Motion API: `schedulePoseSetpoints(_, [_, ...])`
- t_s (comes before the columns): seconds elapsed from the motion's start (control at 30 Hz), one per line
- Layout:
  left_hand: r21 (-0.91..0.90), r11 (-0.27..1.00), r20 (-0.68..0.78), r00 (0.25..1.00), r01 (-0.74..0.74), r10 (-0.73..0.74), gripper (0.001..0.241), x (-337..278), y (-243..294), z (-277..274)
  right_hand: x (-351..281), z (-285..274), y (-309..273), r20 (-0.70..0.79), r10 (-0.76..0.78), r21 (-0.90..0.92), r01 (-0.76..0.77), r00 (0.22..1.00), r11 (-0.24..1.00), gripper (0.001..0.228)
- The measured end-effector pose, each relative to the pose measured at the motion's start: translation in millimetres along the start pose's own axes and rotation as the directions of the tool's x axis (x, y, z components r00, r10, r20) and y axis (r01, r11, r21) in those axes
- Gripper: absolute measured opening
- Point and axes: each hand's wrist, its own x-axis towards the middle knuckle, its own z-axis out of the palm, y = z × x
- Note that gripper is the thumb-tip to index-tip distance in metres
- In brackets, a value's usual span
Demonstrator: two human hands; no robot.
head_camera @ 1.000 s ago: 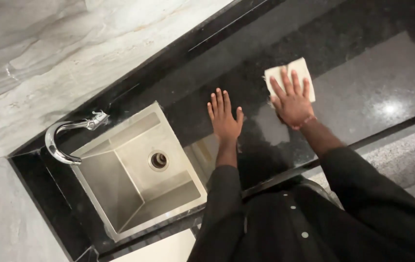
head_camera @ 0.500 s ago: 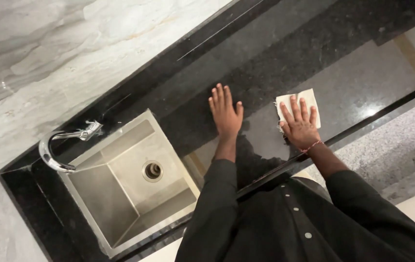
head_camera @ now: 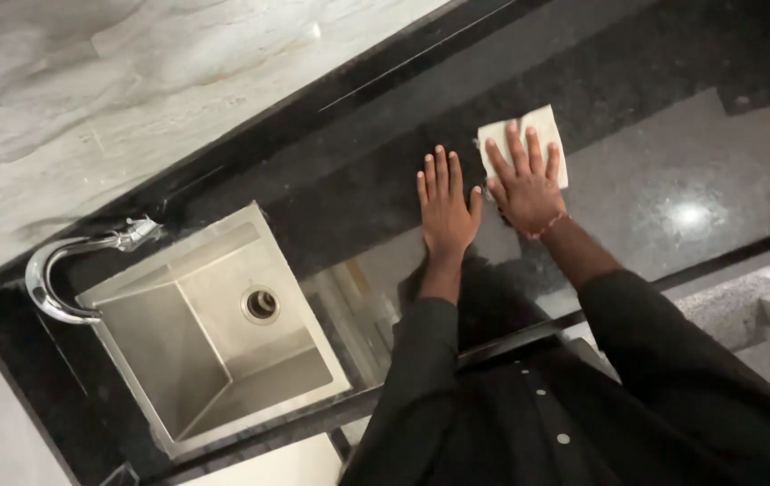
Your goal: The person washes their hands under a running faucet, then uses a white cloth to wipe the sink basin and the surrounding black countertop. They continue wiping the countertop surface thoroughly.
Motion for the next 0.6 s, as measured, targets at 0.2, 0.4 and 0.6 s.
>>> schedulePoseSetpoints(0.2, [0.029, 0.999, 0.021, 0.999, 0.038, -0.039, 0.074, 1, 1, 1, 84, -6, 16, -0.019, -0.118, 0.068, 0.119, 0.993, 0.990, 0.066])
schedulePoseSetpoints(0.4, [-0.054, 0.998, -0.066, 0.997, 0.035, -0.038, 0.071, 2, 3, 0, 125, -10, 26, -0.032, -0.189, 0.070, 0.191, 0.981, 0.979, 0.063])
schedulePoseSetpoints(0.6, [-0.050, 0.998, -0.149, 0.989, -0.028, 0.020, 0.067, 3, 7, -5, 109, -13, 30, -0.074, -0.183, 0.102, 0.190, 0.980, 0.976, 0.063])
